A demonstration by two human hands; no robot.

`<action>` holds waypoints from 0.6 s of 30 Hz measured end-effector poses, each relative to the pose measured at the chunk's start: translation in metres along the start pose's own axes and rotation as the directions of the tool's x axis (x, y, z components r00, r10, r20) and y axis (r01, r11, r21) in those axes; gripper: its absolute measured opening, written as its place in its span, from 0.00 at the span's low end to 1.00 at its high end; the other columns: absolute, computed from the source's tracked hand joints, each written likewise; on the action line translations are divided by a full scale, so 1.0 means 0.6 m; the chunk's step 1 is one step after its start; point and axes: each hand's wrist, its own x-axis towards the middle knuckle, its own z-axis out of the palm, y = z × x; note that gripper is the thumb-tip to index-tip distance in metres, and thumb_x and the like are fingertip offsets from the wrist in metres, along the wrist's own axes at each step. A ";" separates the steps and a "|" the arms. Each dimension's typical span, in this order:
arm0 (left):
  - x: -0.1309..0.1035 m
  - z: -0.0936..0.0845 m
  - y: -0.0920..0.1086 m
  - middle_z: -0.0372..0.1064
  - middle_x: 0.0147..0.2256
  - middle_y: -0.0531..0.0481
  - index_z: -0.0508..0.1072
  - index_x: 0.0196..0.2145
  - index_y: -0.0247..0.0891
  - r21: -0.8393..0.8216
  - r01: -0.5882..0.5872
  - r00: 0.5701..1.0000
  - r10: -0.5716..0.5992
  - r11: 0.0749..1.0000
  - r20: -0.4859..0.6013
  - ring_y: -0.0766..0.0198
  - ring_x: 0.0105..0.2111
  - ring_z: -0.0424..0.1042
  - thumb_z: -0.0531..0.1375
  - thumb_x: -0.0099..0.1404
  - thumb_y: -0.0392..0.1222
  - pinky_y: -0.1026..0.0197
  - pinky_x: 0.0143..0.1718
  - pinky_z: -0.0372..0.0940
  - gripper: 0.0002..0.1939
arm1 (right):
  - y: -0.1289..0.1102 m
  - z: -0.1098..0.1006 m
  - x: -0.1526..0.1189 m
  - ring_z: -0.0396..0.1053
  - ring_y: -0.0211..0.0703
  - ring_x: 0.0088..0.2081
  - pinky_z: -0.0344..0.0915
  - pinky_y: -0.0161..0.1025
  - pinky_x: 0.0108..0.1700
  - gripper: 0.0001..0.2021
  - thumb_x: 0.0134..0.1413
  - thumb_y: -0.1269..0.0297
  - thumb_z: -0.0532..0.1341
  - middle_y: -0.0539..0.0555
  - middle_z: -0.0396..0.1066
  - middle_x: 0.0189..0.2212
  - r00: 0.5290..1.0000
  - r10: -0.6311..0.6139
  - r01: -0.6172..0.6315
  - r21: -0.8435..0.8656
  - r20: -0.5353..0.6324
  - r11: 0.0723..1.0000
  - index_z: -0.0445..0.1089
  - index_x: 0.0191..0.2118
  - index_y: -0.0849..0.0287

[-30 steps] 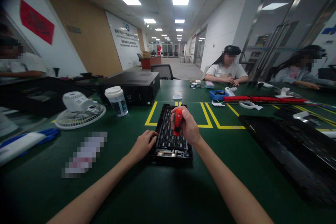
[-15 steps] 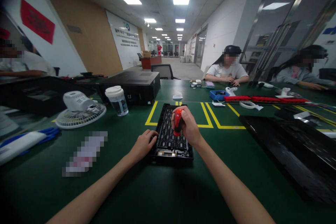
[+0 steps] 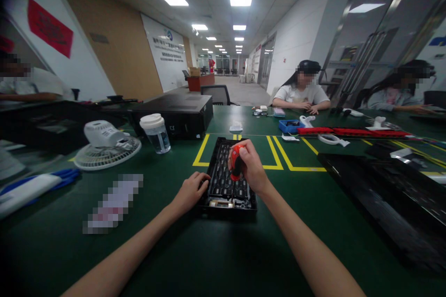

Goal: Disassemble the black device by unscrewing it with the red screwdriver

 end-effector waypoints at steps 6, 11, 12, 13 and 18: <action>-0.002 -0.004 0.004 0.65 0.39 0.49 0.68 0.40 0.42 0.001 0.018 1.000 -0.018 1.000 0.010 0.63 0.41 0.66 0.46 0.65 0.45 0.59 0.45 0.59 0.14 | 0.000 -0.001 0.000 0.63 0.34 0.23 0.60 0.34 0.25 0.06 0.58 0.62 0.49 0.49 0.65 0.27 1.000 -0.002 0.002 -0.010 -0.003 1.000 0.58 0.35 0.58; -0.002 -0.006 0.005 0.65 0.39 0.49 0.68 0.40 0.42 -0.005 0.012 1.000 -0.012 1.000 0.009 0.62 0.40 0.66 0.46 0.65 0.45 0.58 0.45 0.59 0.14 | 0.001 -0.003 0.001 0.66 0.36 0.24 0.60 0.35 0.26 0.05 0.57 0.62 0.51 0.49 0.66 0.29 1.000 -0.010 0.010 -0.033 -0.020 0.999 0.57 0.34 0.57; -0.002 -0.006 0.005 0.65 0.39 0.49 0.68 0.40 0.42 -0.007 0.011 1.000 -0.010 1.000 0.009 0.62 0.40 0.66 0.46 0.65 0.45 0.58 0.45 0.59 0.14 | 0.000 -0.004 0.001 0.66 0.36 0.24 0.60 0.35 0.26 0.05 0.57 0.62 0.51 0.49 0.66 0.29 1.000 -0.010 0.009 -0.043 -0.025 0.999 0.57 0.33 0.57; -0.002 -0.006 0.005 0.65 0.39 0.49 0.68 0.40 0.42 -0.009 0.011 1.000 -0.011 1.000 0.010 0.62 0.40 0.66 0.46 0.65 0.44 0.57 0.45 0.59 0.14 | 0.000 -0.004 0.000 0.66 0.36 0.24 0.60 0.35 0.25 0.06 0.57 0.61 0.51 0.49 0.66 0.29 1.000 -0.007 0.006 -0.055 -0.030 0.998 0.57 0.33 0.57; -0.001 -0.004 0.003 0.65 0.39 0.49 0.69 0.40 0.42 -0.011 0.018 1.000 -0.018 1.000 0.006 0.62 0.40 0.66 0.47 0.64 0.44 0.58 0.45 0.60 0.13 | -0.002 -0.006 0.000 0.65 0.35 0.23 0.61 0.35 0.25 0.06 0.56 0.60 0.52 0.49 0.66 0.28 0.999 -0.004 -0.001 -0.124 -0.042 0.992 0.57 0.33 0.57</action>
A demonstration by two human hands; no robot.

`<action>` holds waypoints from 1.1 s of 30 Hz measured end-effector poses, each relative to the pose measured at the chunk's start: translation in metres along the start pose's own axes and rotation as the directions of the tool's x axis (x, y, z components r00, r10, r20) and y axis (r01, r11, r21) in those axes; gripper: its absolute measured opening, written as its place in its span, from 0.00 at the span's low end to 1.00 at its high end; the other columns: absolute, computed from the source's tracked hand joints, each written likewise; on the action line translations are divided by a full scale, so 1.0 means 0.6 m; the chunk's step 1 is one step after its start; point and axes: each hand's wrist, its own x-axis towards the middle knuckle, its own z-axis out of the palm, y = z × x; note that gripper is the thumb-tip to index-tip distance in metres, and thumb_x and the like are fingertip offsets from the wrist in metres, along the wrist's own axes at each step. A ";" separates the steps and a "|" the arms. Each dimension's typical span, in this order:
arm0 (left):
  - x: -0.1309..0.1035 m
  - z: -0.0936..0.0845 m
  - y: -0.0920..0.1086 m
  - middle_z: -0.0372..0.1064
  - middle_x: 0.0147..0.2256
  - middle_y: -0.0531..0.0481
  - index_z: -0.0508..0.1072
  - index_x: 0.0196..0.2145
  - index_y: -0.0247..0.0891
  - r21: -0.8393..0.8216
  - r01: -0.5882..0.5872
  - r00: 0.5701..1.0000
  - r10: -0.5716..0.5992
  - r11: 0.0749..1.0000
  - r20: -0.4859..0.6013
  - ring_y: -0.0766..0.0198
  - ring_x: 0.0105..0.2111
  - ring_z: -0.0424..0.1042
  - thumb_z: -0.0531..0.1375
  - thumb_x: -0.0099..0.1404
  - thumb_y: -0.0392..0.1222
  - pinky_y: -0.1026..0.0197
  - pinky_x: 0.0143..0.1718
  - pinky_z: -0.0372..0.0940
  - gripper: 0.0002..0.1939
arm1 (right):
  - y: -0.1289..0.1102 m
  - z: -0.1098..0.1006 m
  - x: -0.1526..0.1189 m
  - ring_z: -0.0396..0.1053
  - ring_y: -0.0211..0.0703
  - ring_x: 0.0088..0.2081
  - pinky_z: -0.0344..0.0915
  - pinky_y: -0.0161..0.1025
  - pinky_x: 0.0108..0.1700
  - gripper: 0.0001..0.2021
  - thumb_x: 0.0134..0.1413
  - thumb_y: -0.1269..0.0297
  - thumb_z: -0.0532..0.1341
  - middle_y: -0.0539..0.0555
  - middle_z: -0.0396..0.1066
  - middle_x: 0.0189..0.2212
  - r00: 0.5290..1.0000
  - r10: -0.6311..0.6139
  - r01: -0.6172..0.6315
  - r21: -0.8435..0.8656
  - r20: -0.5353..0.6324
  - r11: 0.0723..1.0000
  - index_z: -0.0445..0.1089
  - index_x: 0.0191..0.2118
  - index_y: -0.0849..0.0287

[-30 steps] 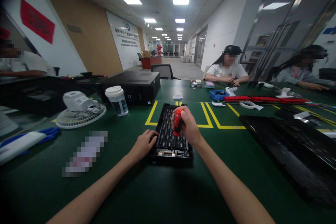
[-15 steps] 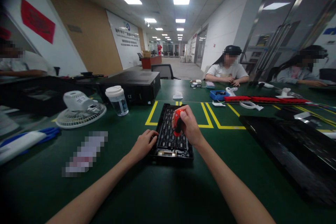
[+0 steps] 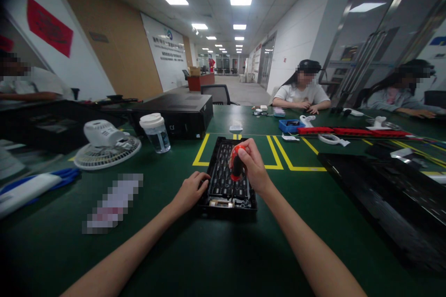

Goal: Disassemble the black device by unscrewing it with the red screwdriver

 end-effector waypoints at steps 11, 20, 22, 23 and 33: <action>0.000 -0.001 0.001 0.65 0.38 0.49 0.68 0.40 0.41 -0.003 -0.013 1.000 0.013 1.000 -0.001 0.62 0.40 0.66 0.47 0.64 0.44 0.58 0.45 0.59 0.13 | -0.007 0.000 -0.004 0.64 0.34 0.23 0.63 0.34 0.25 0.07 0.55 0.61 0.55 0.47 0.62 0.27 0.999 -0.035 0.035 -0.083 0.004 0.996 0.56 0.31 0.57; 0.000 -0.002 0.002 0.65 0.39 0.49 0.68 0.40 0.41 -0.003 -0.004 1.000 0.004 1.000 0.000 0.62 0.40 0.66 0.46 0.64 0.44 0.57 0.45 0.59 0.14 | -0.011 0.000 -0.003 0.65 0.33 0.23 0.64 0.33 0.24 0.09 0.52 0.61 0.58 0.46 0.58 0.26 0.999 -0.038 0.035 -0.136 -0.018 0.990 0.56 0.30 0.57; 0.001 -0.003 0.003 0.65 0.39 0.49 0.68 0.40 0.42 -0.005 0.000 1.000 0.000 1.000 0.001 0.62 0.40 0.66 0.47 0.64 0.44 0.57 0.46 0.59 0.13 | -0.012 0.000 -0.003 0.64 0.33 0.22 0.64 0.33 0.24 0.10 0.52 0.60 0.58 0.46 0.58 0.26 0.999 -0.042 0.037 -0.157 -0.028 0.987 0.56 0.29 0.57; 0.001 -0.003 0.003 0.65 0.39 0.49 0.68 0.40 0.41 -0.005 0.003 1.000 -0.003 1.000 0.002 0.62 0.40 0.66 0.47 0.64 0.44 0.57 0.46 0.59 0.13 | -0.012 0.000 -0.003 0.64 0.33 0.22 0.64 0.33 0.24 0.10 0.52 0.60 0.59 0.46 0.58 0.25 0.998 -0.046 0.039 -0.171 -0.035 0.985 0.56 0.29 0.57; 0.000 -0.001 0.002 0.65 0.39 0.49 0.68 0.40 0.41 -0.008 -0.004 1.000 0.004 1.000 -0.006 0.62 0.40 0.66 0.47 0.64 0.44 0.57 0.46 0.59 0.13 | -0.011 -0.003 -0.002 0.54 0.29 0.19 0.57 0.31 0.22 0.12 0.49 0.60 0.61 0.45 0.55 0.24 0.991 -0.086 0.057 -0.270 -0.100 0.961 0.55 0.27 0.57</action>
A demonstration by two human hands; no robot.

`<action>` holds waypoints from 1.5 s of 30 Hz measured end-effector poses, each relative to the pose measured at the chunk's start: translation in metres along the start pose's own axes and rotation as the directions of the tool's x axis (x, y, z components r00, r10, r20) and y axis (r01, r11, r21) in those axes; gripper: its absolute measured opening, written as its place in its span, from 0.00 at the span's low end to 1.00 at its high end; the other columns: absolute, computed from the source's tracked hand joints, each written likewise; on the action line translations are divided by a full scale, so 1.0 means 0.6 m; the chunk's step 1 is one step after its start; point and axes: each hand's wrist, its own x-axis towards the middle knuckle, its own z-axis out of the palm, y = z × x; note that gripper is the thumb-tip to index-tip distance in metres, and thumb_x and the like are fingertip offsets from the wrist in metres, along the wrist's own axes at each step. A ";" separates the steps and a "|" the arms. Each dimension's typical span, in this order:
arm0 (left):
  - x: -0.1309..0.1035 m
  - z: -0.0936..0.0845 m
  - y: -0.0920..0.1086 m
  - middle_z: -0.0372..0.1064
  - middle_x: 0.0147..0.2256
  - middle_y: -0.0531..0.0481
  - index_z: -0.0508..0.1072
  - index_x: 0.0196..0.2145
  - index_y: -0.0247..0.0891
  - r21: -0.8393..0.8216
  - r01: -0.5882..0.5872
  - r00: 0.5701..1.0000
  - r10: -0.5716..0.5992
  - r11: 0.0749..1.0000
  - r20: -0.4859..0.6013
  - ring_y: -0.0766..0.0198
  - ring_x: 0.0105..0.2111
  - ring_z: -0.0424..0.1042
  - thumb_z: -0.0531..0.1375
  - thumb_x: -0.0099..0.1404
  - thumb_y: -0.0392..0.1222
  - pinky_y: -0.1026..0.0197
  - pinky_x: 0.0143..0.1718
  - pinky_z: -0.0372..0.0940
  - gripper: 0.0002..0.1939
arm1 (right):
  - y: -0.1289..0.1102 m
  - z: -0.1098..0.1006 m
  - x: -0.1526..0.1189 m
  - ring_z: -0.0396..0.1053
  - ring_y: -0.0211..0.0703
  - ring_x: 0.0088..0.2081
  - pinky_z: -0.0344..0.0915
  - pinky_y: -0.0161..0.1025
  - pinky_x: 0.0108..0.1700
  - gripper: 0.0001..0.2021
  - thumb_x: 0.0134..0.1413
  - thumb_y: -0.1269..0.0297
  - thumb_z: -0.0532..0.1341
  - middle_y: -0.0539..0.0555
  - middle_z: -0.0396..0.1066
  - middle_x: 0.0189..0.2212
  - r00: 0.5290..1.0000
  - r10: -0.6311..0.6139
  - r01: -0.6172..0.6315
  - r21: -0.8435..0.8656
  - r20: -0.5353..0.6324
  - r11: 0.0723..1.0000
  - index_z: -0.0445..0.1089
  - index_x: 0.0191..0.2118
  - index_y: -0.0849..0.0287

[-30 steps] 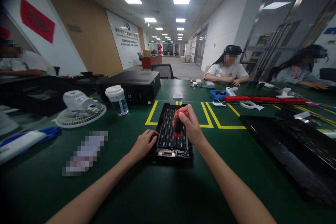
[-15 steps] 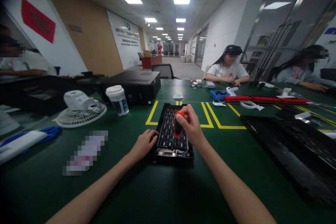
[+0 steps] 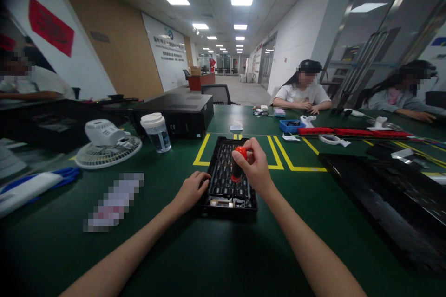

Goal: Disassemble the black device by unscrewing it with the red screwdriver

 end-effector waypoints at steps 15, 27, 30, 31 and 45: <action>-0.001 0.000 0.000 0.65 0.39 0.49 0.69 0.40 0.42 -0.004 -0.003 1.000 0.003 1.000 0.005 0.63 0.40 0.67 0.46 0.65 0.44 0.58 0.45 0.59 0.13 | -0.004 0.006 -0.002 0.52 0.29 0.21 0.52 0.30 0.21 0.13 0.45 0.65 0.63 0.44 0.52 0.24 0.992 -0.081 0.062 -0.184 -0.097 0.981 0.55 0.27 0.57; 0.000 0.001 -0.001 0.65 0.39 0.49 0.68 0.40 0.42 0.002 -0.005 1.000 0.005 1.000 -0.001 0.62 0.40 0.67 0.46 0.65 0.44 0.59 0.45 0.59 0.14 | -0.004 0.008 -0.004 0.51 0.30 0.20 0.51 0.30 0.21 0.15 0.44 0.64 0.64 0.43 0.51 0.20 0.982 -0.118 0.063 -0.335 -0.148 0.940 0.53 0.27 0.56; 0.000 0.002 -0.002 0.65 0.39 0.49 0.68 0.40 0.42 0.004 -0.008 1.000 0.008 1.000 -0.001 0.62 0.40 0.66 0.46 0.64 0.44 0.58 0.45 0.59 0.13 | -0.003 0.008 -0.005 0.51 0.30 0.20 0.50 0.29 0.20 0.15 0.44 0.64 0.64 0.43 0.51 0.20 0.979 -0.129 0.063 -0.375 -0.155 0.925 0.53 0.27 0.57; 0.000 0.002 -0.002 0.65 0.39 0.49 0.68 0.40 0.42 0.004 -0.009 1.000 0.009 1.000 -0.001 0.62 0.40 0.66 0.47 0.64 0.44 0.58 0.45 0.59 0.13 | -0.003 0.009 -0.005 0.52 0.30 0.20 0.50 0.29 0.20 0.15 0.44 0.64 0.64 0.43 0.52 0.20 0.978 -0.134 0.062 -0.395 -0.159 0.916 0.53 0.27 0.57; 0.002 0.005 -0.005 0.65 0.39 0.49 0.68 0.40 0.41 -0.006 -0.018 1.000 0.018 1.000 -0.007 0.62 0.40 0.66 0.46 0.65 0.45 0.58 0.46 0.59 0.14 | 0.003 0.014 -0.009 0.52 0.28 0.20 0.51 0.29 0.22 0.16 0.43 0.65 0.64 0.43 0.52 0.22 0.955 -0.221 0.069 -0.574 -0.199 0.816 0.51 0.26 0.57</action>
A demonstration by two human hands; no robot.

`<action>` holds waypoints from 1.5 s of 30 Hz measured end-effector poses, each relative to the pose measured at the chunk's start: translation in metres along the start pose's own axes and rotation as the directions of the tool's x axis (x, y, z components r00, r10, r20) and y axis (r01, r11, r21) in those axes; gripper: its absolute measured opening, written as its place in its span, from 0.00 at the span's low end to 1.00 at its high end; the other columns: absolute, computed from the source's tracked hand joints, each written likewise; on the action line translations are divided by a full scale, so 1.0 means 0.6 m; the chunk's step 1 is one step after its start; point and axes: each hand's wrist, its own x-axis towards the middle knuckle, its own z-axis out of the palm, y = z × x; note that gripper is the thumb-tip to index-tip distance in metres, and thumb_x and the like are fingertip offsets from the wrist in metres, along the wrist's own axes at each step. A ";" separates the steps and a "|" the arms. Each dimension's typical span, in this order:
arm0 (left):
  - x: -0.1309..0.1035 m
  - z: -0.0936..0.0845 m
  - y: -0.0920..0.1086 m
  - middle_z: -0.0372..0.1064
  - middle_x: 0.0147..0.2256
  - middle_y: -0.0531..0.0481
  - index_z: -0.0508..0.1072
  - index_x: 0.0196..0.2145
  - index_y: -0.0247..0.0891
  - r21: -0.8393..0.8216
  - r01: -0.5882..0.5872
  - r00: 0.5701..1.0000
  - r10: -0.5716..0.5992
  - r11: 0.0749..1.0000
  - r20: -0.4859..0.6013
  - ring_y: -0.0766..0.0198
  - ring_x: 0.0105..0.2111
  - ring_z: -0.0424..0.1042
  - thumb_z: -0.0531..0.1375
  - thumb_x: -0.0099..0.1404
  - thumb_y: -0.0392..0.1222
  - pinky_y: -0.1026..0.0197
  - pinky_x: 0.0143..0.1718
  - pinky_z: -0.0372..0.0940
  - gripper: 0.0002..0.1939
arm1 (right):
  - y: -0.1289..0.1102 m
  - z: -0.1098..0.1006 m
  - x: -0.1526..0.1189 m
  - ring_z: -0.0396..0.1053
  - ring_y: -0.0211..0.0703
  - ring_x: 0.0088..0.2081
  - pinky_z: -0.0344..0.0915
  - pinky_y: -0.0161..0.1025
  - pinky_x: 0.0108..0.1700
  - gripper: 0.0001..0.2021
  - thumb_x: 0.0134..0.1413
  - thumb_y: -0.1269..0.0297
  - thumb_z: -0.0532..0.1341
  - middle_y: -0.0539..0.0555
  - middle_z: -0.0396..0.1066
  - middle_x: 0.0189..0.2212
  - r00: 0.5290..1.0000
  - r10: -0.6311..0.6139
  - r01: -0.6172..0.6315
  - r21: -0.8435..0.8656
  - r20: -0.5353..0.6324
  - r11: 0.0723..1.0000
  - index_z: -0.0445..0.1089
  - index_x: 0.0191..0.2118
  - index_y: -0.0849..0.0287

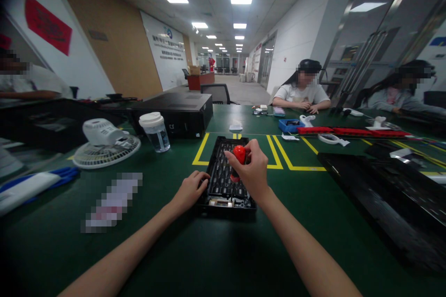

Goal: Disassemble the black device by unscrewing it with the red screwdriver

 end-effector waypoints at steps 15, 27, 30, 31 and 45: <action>-0.001 -0.002 0.002 0.65 0.39 0.49 0.68 0.40 0.42 0.001 0.003 1.000 -0.003 1.000 0.000 0.63 0.40 0.66 0.46 0.64 0.44 0.58 0.45 0.59 0.13 | -0.004 0.008 -0.007 0.57 0.31 0.20 0.56 0.31 0.23 0.15 0.42 0.64 0.64 0.44 0.56 0.22 0.995 -0.003 -0.002 -0.046 -0.095 0.999 0.54 0.30 0.57; 0.001 0.002 -0.001 0.65 0.38 0.49 0.68 0.40 0.42 0.011 0.009 1.000 -0.009 1.000 0.000 0.63 0.40 0.66 0.46 0.64 0.44 0.58 0.45 0.59 0.13 | -0.001 0.004 -0.002 0.63 0.36 0.25 0.59 0.35 0.31 0.10 0.56 0.57 0.53 0.47 0.64 0.23 0.995 -0.020 0.015 0.055 0.095 0.998 0.63 0.38 0.57; 0.000 0.001 -0.001 0.64 0.38 0.50 0.68 0.40 0.42 0.006 0.002 1.000 -0.002 1.000 0.000 0.62 0.40 0.66 0.46 0.64 0.45 0.58 0.45 0.59 0.13 | 0.005 0.007 -0.004 0.62 0.36 0.24 0.58 0.34 0.29 0.13 0.59 0.56 0.46 0.47 0.63 0.23 0.992 -0.003 -0.016 0.153 0.125 0.988 0.62 0.39 0.57; 0.000 0.000 0.000 0.64 0.38 0.50 0.68 0.40 0.42 0.004 0.000 1.000 0.000 1.000 0.001 0.62 0.40 0.66 0.46 0.64 0.45 0.58 0.45 0.59 0.13 | 0.006 0.009 -0.005 0.62 0.36 0.24 0.58 0.34 0.28 0.14 0.60 0.57 0.43 0.48 0.63 0.24 0.990 0.005 -0.033 0.193 0.141 0.981 0.62 0.40 0.57; -0.001 -0.004 0.004 0.65 0.38 0.49 0.68 0.40 0.41 0.007 0.015 1.000 -0.015 1.000 0.006 0.63 0.39 0.66 0.46 0.65 0.44 0.58 0.44 0.59 0.14 | -0.003 0.005 0.012 0.69 0.43 0.40 0.68 0.46 0.42 0.12 0.57 0.60 0.50 0.57 0.67 0.43 0.878 -0.017 -0.352 0.671 0.477 0.653 0.62 0.43 0.58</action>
